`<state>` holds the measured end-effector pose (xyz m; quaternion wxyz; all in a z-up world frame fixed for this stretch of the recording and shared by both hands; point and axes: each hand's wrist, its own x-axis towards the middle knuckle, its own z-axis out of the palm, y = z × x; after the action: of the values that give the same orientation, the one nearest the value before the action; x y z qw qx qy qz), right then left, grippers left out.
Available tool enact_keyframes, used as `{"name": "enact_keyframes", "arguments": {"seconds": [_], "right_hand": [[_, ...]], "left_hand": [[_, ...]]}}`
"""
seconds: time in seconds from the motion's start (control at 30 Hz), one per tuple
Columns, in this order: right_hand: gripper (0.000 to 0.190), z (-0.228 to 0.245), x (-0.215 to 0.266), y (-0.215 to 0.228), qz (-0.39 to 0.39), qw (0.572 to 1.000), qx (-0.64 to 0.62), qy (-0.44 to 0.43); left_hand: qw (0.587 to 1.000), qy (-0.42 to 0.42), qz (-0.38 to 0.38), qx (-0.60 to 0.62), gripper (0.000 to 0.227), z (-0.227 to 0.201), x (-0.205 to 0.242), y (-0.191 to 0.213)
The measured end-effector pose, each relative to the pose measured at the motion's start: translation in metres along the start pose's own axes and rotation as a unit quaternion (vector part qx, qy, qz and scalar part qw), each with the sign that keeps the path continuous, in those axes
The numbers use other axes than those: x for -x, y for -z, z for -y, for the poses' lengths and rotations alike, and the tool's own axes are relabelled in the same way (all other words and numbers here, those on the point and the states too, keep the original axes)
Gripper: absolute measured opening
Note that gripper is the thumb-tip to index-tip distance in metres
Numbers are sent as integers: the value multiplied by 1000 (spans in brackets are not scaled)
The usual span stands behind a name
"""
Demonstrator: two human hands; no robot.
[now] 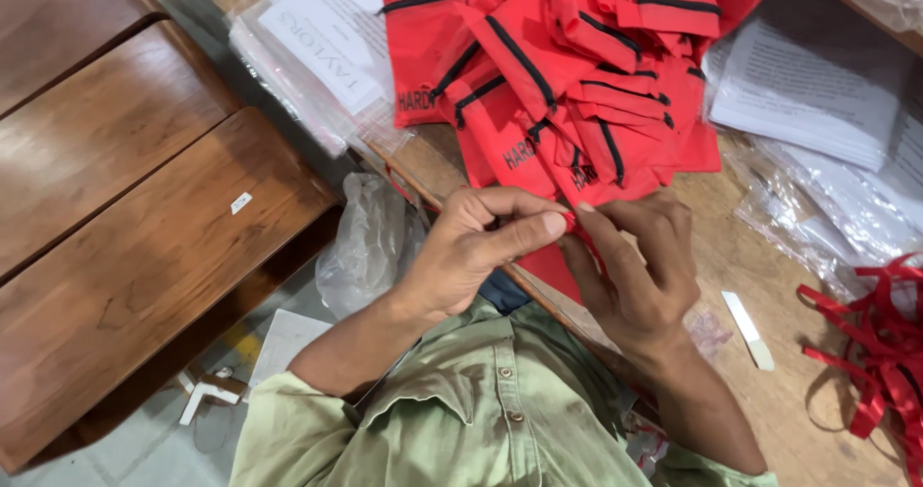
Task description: The person sits at a workbench and threads red ribbon through the zipper sliders of red zippered pouches, pulling the ribbon through and knotting it to form a pull tab, then sets the finished pouch on a pile and picks up the next pouch.
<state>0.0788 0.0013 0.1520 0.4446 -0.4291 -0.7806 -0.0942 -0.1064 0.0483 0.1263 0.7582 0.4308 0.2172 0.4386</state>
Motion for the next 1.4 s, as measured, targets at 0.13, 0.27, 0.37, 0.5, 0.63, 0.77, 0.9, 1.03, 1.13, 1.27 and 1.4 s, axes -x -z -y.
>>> {"name": "enact_keyframes", "arguments": {"seconds": [0.13,0.27,0.37,0.5,0.63,0.77,0.9,1.03,1.13,1.27,1.4], "right_hand": [[26,-1,17,-3,-32,999,29,16],[14,-14,40,-2,-22,997,59,55],[9,-66,78,-20,-27,998,-54,18],[17,-100,90,-19,31,963,-224,-147],[19,-18,19,-11,18,987,158,5],[22,-192,149,-56,-25,957,-250,-146],[6,-279,190,-72,-42,970,-223,-86],[12,-189,154,-63,-107,970,-144,-167],[8,-280,194,-42,84,958,-139,-237],[10,-163,100,-30,60,996,22,66],[29,-113,53,0,220,969,69,93]], "left_hand": [[991,-57,-6,-120,23,-2,4,-4],[982,-124,1,-140,26,15,0,2],[976,-138,25,-167,29,30,-10,8],[981,-139,50,-123,30,45,-19,12],[988,-116,69,-78,30,52,-23,15],[983,-135,72,-102,30,40,-16,11],[937,-182,-1,-297,29,19,-1,2],[914,-158,-30,-373,30,17,-2,9],[991,-23,61,-115,33,24,-12,18],[988,10,118,99,32,52,-19,15],[991,-81,99,-27,30,58,-14,5]]}}
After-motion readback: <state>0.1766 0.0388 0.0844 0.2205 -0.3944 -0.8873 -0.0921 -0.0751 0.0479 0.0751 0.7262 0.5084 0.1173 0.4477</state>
